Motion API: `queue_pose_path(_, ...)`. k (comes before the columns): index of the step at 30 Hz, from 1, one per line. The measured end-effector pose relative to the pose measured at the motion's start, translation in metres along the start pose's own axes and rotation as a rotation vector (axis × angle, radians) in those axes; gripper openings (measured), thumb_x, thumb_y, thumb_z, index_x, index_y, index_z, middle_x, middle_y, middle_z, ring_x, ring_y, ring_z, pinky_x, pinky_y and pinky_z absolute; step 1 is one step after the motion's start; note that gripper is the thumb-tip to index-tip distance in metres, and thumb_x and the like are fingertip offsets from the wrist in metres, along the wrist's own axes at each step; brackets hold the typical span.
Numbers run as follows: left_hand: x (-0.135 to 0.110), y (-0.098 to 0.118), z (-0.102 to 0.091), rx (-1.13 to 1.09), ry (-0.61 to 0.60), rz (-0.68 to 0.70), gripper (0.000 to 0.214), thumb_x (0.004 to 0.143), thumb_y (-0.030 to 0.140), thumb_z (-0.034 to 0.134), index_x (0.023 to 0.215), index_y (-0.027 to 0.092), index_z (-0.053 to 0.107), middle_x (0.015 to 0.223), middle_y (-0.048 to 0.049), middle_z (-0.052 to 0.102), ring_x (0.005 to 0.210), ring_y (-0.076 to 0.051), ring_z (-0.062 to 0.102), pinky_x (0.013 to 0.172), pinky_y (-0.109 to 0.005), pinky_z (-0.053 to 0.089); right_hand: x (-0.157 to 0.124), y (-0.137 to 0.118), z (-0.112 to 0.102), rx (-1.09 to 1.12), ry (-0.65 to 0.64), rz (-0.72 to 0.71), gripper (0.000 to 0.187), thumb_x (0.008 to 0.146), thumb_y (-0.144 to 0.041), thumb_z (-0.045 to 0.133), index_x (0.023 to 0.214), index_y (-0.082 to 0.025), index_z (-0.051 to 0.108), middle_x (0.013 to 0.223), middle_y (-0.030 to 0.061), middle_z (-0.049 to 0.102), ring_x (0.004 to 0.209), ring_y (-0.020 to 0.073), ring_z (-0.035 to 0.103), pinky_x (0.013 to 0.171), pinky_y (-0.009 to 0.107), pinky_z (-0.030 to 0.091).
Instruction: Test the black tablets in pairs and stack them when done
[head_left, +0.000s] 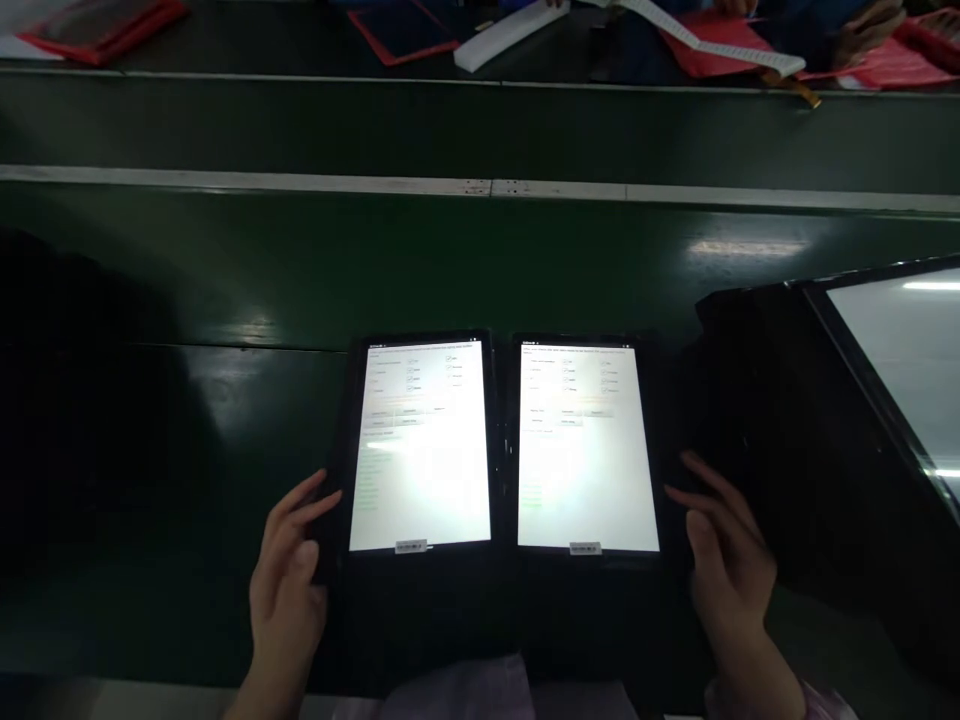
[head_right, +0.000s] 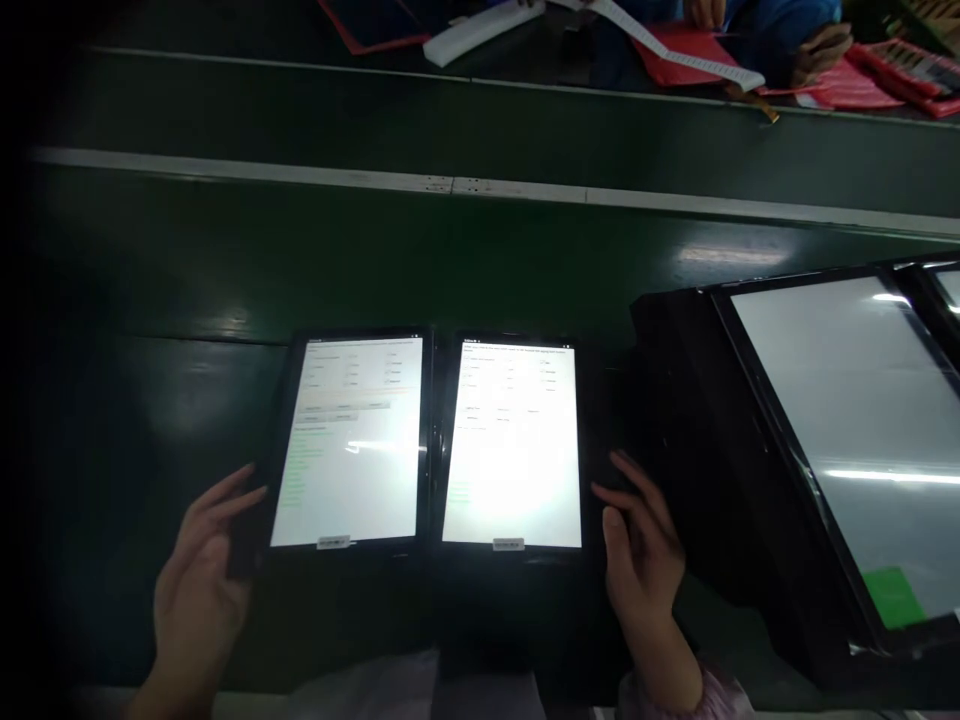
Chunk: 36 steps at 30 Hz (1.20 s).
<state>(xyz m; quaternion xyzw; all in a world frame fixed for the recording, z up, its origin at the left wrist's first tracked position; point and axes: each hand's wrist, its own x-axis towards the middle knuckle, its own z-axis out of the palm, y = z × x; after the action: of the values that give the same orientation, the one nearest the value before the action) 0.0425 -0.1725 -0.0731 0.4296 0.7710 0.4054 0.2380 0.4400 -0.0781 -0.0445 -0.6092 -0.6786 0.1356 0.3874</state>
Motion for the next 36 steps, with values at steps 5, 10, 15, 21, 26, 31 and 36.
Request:
queue_pose_path(5, 0.001, 0.028, 0.000, 0.132, -0.176, -0.057, 0.100, 0.089, 0.065, 0.072, 0.173, 0.046, 0.021, 0.183, -0.0039, 0.021, 0.167, -0.046, 0.022, 0.131, -0.071, 0.028, 0.000, -0.011, -0.008, -0.109, -0.122, -0.498, 0.027, 0.101, -0.024, 0.059, 0.113, -0.033, 0.081, 0.135, 0.0049, 0.072, 0.140, 0.0330, 0.058, 0.106, 0.051, 0.058)
queue_pose_path(10, 0.014, 0.043, 0.012, 0.178, -0.140, -0.150, 0.130, 0.079, 0.067, 0.081, 0.176, 0.036, 0.000, 0.186, -0.0142, 0.003, 0.165, -0.054, 0.020, 0.128, -0.077, 0.027, -0.002, -0.017, -0.002, -0.082, -0.238, -0.616, 0.028, 0.098, -0.017, 0.061, 0.112, -0.034, 0.079, 0.145, 0.0010, 0.067, 0.158, 0.0312, 0.038, 0.118, 0.050, 0.048)
queue_pose_path(15, 0.018, 0.038, 0.016, -0.093, 0.002, -0.204, 0.091, 0.101, 0.050, 0.065, 0.174, 0.043, 0.012, 0.185, -0.0082, 0.018, 0.167, -0.038, 0.027, 0.130, -0.061, 0.037, -0.005, -0.013, 0.006, -0.158, -0.231, -0.394, 0.045, 0.112, -0.039, 0.042, 0.153, -0.038, 0.060, 0.179, -0.0033, 0.032, 0.167, 0.0363, 0.020, 0.124, 0.061, 0.038)
queue_pose_path(21, 0.013, 0.012, 0.003, -0.116, -0.122, -0.140, 0.087, 0.096, 0.044, 0.074, 0.171, 0.044, 0.031, 0.182, -0.0021, 0.032, 0.169, -0.037, 0.020, 0.133, -0.056, 0.036, -0.006, -0.015, 0.003, -0.162, -0.233, -0.410, 0.053, 0.109, -0.034, 0.048, 0.160, -0.044, 0.050, 0.175, -0.0035, 0.038, 0.164, 0.0386, 0.026, 0.122, 0.060, 0.041)
queue_pose_path(26, 0.011, 0.019, 0.006, -0.173, -0.117, -0.083, 0.085, 0.096, 0.044, 0.075, 0.171, 0.042, 0.035, 0.182, -0.0010, 0.030, 0.169, -0.036, 0.018, 0.136, -0.057, 0.025, -0.001, -0.020, 0.003, -0.158, -0.211, -0.462, 0.037, 0.108, -0.027, 0.050, 0.140, -0.035, 0.068, 0.162, 0.0044, 0.053, 0.164, 0.0367, 0.030, 0.119, 0.059, 0.043)
queue_pose_path(31, 0.014, 0.012, 0.003, -0.312, -0.140, -0.055, 0.084, 0.090, 0.046, 0.083, 0.166, 0.042, 0.046, 0.181, 0.0016, 0.033, 0.169, -0.036, 0.018, 0.139, -0.055, 0.010, 0.002, -0.036, 0.008, -0.094, -0.213, -0.573, 0.024, 0.108, -0.016, 0.054, 0.116, -0.025, 0.075, 0.149, 0.0111, 0.063, 0.166, 0.0310, 0.026, 0.123, 0.048, 0.039)
queue_pose_path(36, 0.017, 0.001, -0.002, -0.368, -0.154, -0.083, 0.082, 0.084, 0.046, 0.087, 0.160, 0.045, 0.054, 0.179, 0.0035, 0.037, 0.169, -0.038, 0.020, 0.139, -0.057, 0.011, -0.001, -0.061, 0.018, -0.126, -0.312, -0.611, 0.022, 0.109, -0.019, 0.055, 0.119, -0.026, 0.074, 0.143, 0.0101, 0.068, 0.171, 0.0258, 0.012, 0.134, 0.048, 0.026)
